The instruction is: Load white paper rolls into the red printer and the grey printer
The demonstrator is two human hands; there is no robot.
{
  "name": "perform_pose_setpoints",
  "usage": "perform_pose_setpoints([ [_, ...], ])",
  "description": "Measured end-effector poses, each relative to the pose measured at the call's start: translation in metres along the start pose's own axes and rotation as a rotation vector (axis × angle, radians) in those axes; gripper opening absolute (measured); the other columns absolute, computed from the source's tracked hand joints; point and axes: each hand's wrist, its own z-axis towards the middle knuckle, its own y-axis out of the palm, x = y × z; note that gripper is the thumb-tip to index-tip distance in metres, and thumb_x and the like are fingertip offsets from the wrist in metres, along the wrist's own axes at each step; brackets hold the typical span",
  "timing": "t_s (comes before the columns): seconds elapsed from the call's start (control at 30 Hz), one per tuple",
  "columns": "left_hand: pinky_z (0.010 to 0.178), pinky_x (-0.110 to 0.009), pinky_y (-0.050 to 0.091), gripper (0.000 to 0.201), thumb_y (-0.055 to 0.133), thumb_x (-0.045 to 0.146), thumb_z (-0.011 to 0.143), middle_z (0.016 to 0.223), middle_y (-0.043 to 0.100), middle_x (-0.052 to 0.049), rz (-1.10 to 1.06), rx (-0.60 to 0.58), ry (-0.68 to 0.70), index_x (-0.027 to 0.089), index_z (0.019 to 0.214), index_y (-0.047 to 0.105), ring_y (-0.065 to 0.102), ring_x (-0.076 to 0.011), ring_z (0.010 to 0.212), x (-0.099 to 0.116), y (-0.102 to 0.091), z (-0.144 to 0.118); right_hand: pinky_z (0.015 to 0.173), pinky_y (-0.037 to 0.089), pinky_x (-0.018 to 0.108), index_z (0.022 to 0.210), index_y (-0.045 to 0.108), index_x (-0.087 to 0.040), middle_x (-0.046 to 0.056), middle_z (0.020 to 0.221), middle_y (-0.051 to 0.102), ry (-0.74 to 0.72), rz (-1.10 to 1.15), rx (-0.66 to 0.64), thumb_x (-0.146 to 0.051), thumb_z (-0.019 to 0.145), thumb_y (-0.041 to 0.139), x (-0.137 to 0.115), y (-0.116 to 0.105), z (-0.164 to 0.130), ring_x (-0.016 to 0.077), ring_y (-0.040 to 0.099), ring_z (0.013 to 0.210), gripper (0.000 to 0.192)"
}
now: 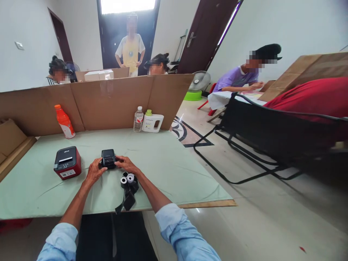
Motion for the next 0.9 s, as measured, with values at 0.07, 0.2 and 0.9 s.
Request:
perform_pose_setpoints([
  [0.07, 0.093, -0.043, 0.061, 0.053, 0.076, 0.03, 0.081, 0.13, 0.071, -0.012, -0.017, 0.03, 0.021, 0.019, 0.132, 0.066, 0.072, -0.024, 0.099, 0.0, 0.002, -0.001, 0.08, 0.054, 0.035, 0.133, 0.072, -0.018, 0.005, 0.107, 0.071, -0.018, -0.053, 0.035, -0.048, 0.072, 0.081, 0.002, 0.001, 0.001, 0.0197, 0.063, 0.086, 0.069],
  [0.2, 0.092, -0.043, 0.062, 0.048, 0.075, 0.03, 0.082, 0.132, 0.069, -0.013, -0.05, 0.042, 0.004, 0.019, 0.129, 0.069, 0.072, -0.0246, 0.102, 0.001, 0.001, -0.001, 0.081, 0.052, 0.035, 0.13, 0.074, -0.018, 0.003, 0.096, 0.069, -0.029, -0.113, 0.08, -0.045, 0.071, 0.082, 0.004, 0.005, 0.001, 0.0195, 0.062, 0.084, 0.066],
  [0.9, 0.054, -0.021, 0.048, 0.026, 0.059, 0.024, 0.087, 0.07, 0.071, -0.001, -0.221, -0.058, -0.552, 0.013, 0.101, 0.078, 0.069, -0.0167, 0.067, 0.0, -0.003, 0.057, 0.083, 0.054, 0.037, 0.124, 0.077, -0.018, 0.003, 0.094, 0.066, -0.033, -0.067, 0.123, -0.043, 0.063, 0.086, 0.004, 0.01, -0.002, 0.0195, 0.062, 0.083, 0.067],
])
